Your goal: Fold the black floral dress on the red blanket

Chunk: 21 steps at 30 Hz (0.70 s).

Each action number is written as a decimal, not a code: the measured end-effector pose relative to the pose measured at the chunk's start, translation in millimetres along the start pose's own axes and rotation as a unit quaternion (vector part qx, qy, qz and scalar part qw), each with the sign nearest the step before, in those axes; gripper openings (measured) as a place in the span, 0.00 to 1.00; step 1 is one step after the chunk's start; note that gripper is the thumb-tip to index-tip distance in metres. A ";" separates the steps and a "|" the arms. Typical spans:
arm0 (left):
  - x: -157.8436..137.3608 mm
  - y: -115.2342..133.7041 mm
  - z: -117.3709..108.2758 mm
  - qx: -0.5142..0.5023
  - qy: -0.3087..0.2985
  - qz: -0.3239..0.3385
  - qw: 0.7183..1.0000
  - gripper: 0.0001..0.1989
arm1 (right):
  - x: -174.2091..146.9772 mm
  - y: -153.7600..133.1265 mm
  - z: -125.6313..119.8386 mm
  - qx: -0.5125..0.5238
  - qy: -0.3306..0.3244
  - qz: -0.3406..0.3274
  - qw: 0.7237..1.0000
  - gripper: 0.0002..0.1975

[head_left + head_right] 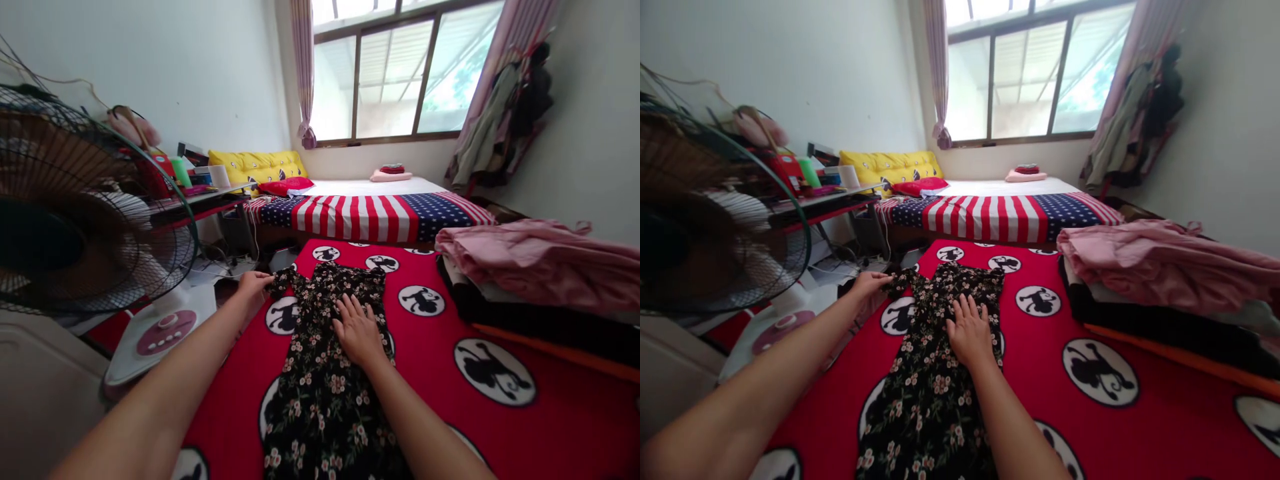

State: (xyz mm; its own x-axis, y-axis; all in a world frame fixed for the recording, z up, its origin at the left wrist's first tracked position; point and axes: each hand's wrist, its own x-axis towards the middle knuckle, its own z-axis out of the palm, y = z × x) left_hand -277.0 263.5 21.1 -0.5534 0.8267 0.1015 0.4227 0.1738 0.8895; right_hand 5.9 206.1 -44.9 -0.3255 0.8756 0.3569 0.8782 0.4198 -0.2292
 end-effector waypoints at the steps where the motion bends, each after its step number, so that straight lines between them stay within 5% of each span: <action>1: 4.2 10.2 -8.8 0.018 -0.004 0.019 1.000 0.10 | 0.4 0.0 -0.8 0.009 0.002 0.002 1.000 0.26; 7: 26.0 111.3 -70.9 0.136 0.017 0.162 0.977 0.07 | 1.1 4.1 -5.2 0.116 0.039 0.035 0.992 0.30; 11: 6.5 183.4 -83.9 0.200 -0.013 0.271 0.942 0.08 | 3.1 8.6 -9.2 0.242 0.101 0.052 0.964 0.28; 14: -22.9 219.8 -72.1 0.216 -0.048 0.339 0.914 0.12 | 8.6 -0.5 -32.2 0.367 0.153 0.077 0.914 0.28; 17: -58.3 241.2 -45.9 0.184 -0.089 0.358 0.911 0.15 | 16.2 -24.8 -80.0 0.480 0.165 0.071 0.859 0.33; 21: -115.4 262.5 -9.3 -0.016 -0.223 0.307 0.925 0.11 | 24.8 -59.1 -154.1 0.526 0.150 0.052 0.836 0.42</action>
State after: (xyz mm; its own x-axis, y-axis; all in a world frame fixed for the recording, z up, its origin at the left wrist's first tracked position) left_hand -108.8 208.7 247.0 0.1387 0.9039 0.4046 0.5329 -0.4125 0.7388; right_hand 0.0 166.2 117.1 -0.0260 0.8878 0.4594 0.0509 0.4601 -0.8864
